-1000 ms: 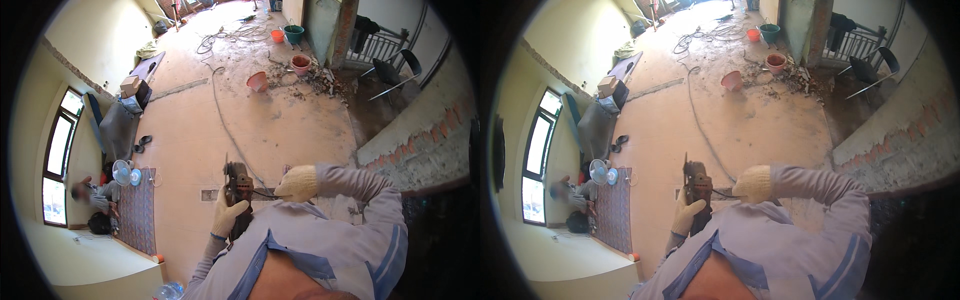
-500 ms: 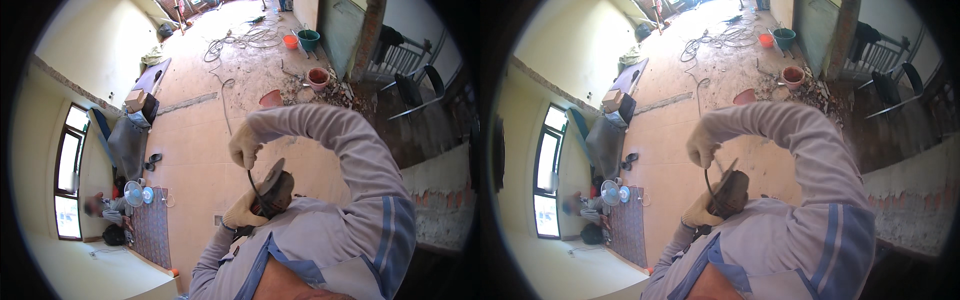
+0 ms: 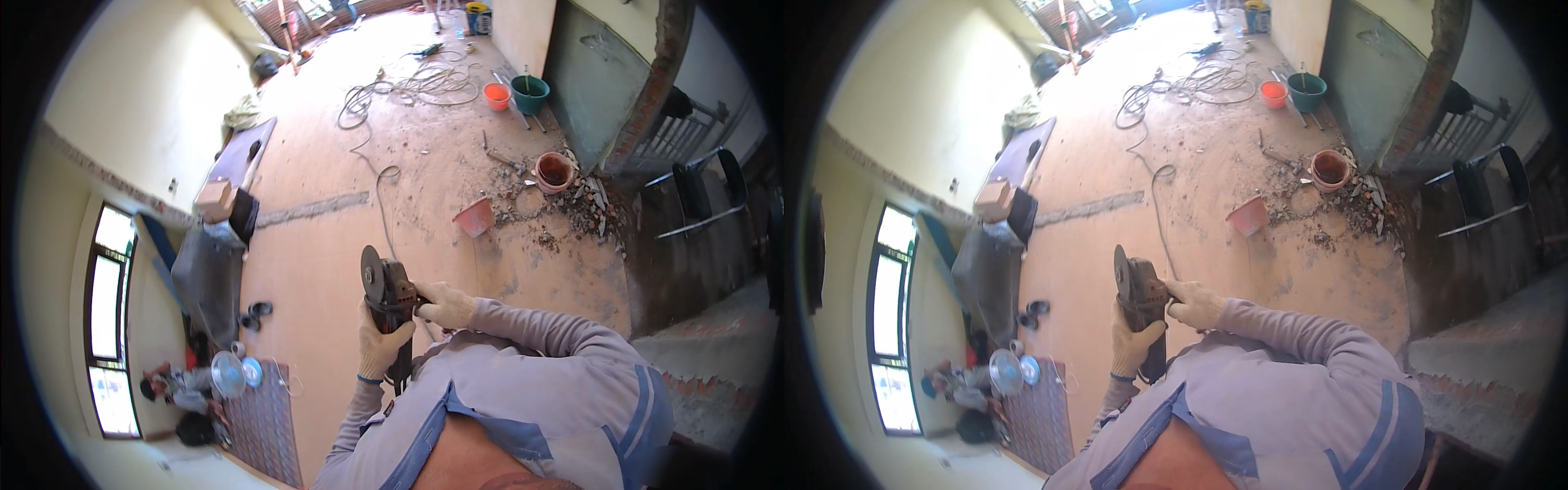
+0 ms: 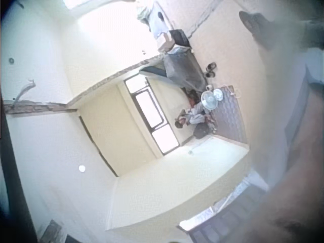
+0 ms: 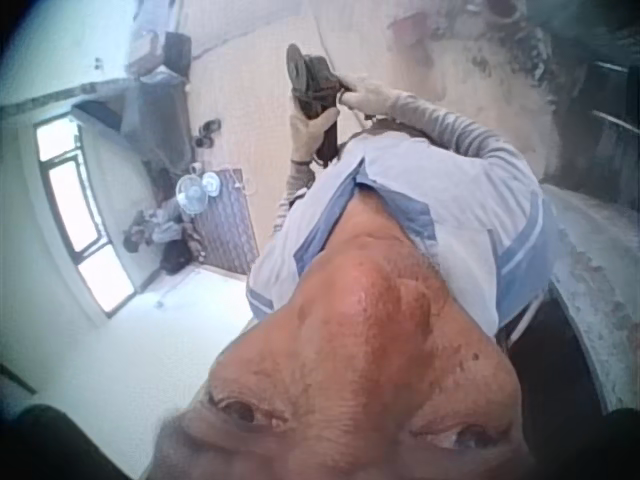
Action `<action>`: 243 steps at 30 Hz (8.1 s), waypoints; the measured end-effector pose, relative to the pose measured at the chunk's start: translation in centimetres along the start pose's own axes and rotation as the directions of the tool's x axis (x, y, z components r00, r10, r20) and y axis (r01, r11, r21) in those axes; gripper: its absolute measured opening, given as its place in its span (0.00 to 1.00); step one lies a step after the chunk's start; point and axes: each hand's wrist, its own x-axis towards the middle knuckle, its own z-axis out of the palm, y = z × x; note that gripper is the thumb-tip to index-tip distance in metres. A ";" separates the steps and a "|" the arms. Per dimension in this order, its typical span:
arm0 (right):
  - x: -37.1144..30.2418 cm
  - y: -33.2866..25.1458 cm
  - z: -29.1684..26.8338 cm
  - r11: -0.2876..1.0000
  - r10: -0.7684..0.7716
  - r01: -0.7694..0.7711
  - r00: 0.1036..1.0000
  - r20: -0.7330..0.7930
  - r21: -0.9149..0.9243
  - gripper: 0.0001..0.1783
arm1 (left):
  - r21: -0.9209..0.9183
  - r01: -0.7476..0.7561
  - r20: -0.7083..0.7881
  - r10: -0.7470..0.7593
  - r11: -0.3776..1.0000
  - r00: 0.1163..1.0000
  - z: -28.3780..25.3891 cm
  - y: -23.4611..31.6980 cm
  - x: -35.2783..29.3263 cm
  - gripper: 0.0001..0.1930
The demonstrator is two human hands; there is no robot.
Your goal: The person uses an angle grinder on the floor, then switches to a broom to sweep debris. They move a plastic bag and a water bottle to clear the area before sweeping.
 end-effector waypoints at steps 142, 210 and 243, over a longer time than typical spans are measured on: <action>106.1 32.5 -25.1 0.268 0.515 0.623 -0.737 0.437 0.735 0.12 | -0.621 -0.655 0.365 -0.581 0.430 -0.727 51.1 -18.5 128.0 0.28; -22.8 35.8 60.9 0.139 0.873 0.930 -0.277 0.401 0.339 0.18 | -0.398 -0.641 0.352 -0.535 0.657 -0.768 59.5 -26.4 -59.7 0.25; -117.3 15.4 84.5 0.677 0.675 0.614 -0.297 0.675 -0.406 0.23 | 0.089 -0.442 0.679 -0.379 0.892 -0.628 77.2 -21.7 -174.2 0.49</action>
